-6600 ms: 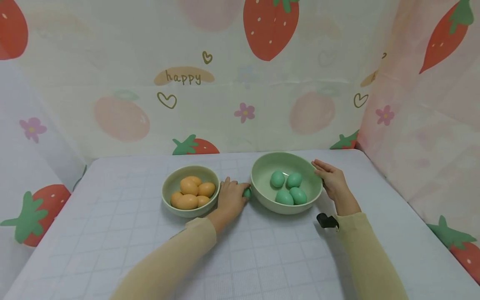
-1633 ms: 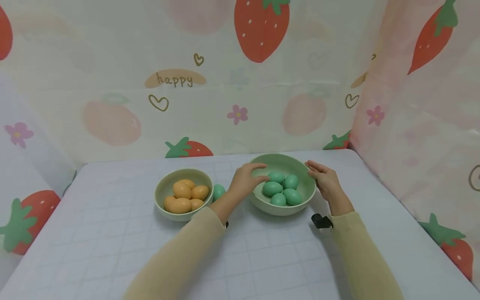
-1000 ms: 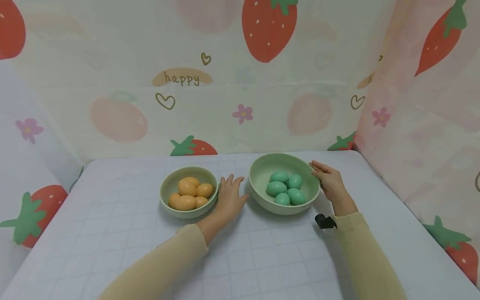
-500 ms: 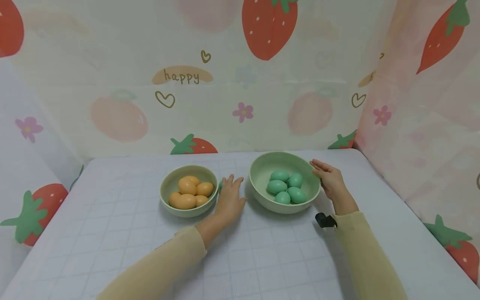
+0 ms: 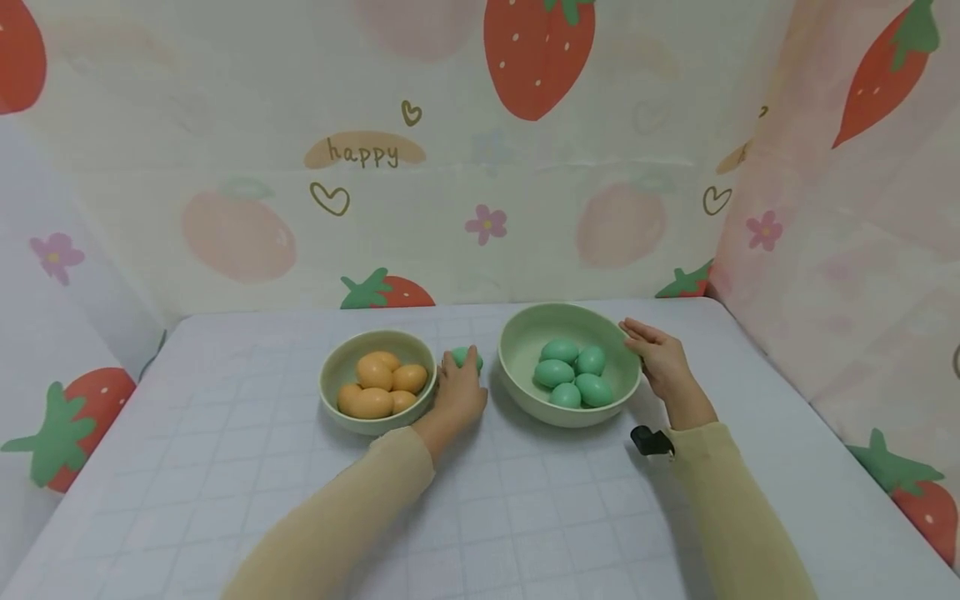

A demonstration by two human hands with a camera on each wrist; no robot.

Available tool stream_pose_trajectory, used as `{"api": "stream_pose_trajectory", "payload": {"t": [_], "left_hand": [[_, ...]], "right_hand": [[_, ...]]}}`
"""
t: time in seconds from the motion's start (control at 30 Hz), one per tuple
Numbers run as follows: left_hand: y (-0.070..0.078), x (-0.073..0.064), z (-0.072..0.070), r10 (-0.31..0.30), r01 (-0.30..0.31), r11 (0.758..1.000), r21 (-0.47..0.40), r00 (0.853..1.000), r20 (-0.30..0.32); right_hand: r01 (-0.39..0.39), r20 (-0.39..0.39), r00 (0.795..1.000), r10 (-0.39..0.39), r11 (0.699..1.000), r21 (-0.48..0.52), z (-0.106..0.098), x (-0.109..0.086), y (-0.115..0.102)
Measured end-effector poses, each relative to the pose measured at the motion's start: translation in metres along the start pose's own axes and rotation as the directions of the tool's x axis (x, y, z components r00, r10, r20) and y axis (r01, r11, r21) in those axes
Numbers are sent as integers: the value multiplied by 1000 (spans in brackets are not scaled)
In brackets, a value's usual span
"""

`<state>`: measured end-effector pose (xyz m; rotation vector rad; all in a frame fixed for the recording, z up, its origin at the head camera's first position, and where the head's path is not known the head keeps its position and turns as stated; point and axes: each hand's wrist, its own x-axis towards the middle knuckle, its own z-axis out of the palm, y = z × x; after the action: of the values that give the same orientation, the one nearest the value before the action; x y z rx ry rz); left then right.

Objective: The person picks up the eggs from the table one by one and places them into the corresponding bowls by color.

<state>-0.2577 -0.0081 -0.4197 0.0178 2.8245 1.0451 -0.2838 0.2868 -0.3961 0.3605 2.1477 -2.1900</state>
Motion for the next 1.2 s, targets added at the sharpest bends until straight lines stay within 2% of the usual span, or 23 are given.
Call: {"api": "stream_pose_trajectory", "payload": {"t": [0.2, 0.3, 0.4, 0.5, 0.63, 0.77, 0.87, 1.0, 1.2], "left_hand": [[4, 18, 5, -90, 89, 995, -39, 995, -41], [6, 24, 8, -112, 110, 993, -31, 992, -50], [6, 27, 10, -92, 92, 996, -11, 992, -90], [5, 30, 11, -73, 69, 997, -29, 985, -155], [4, 31, 11, -77, 54, 991, -120, 977, -198], [3, 31, 9, -91, 45, 972, -230, 977, -195], [4, 31, 6, -56, -13, 952, -306, 975, -215], [8, 30, -2, 26, -118, 920, -375, 970, -243], [17, 21, -15, 116, -226, 892, -391, 951, -285]], "right_hand": [[0, 0, 1000, 0, 1000, -10, 1, -1, 1], [-1, -2, 1000, 1, 1000, -10, 1, -2, 1], [3, -7, 1000, -3, 1000, -7, 1, -1, 1], [7, -10, 1000, -7, 1000, -8, 0, 0, 2], [14, -7, 1000, -14, 1000, -16, 0, 1, 2], [20, -5, 1000, -21, 1000, -22, -1, 1, 3], [14, -9, 1000, -14, 1000, -23, -1, 0, 2], [9, -15, 1000, -10, 1000, -23, -1, 1, 2], [20, -11, 1000, -20, 999, -26, -2, 2, 3]]}}
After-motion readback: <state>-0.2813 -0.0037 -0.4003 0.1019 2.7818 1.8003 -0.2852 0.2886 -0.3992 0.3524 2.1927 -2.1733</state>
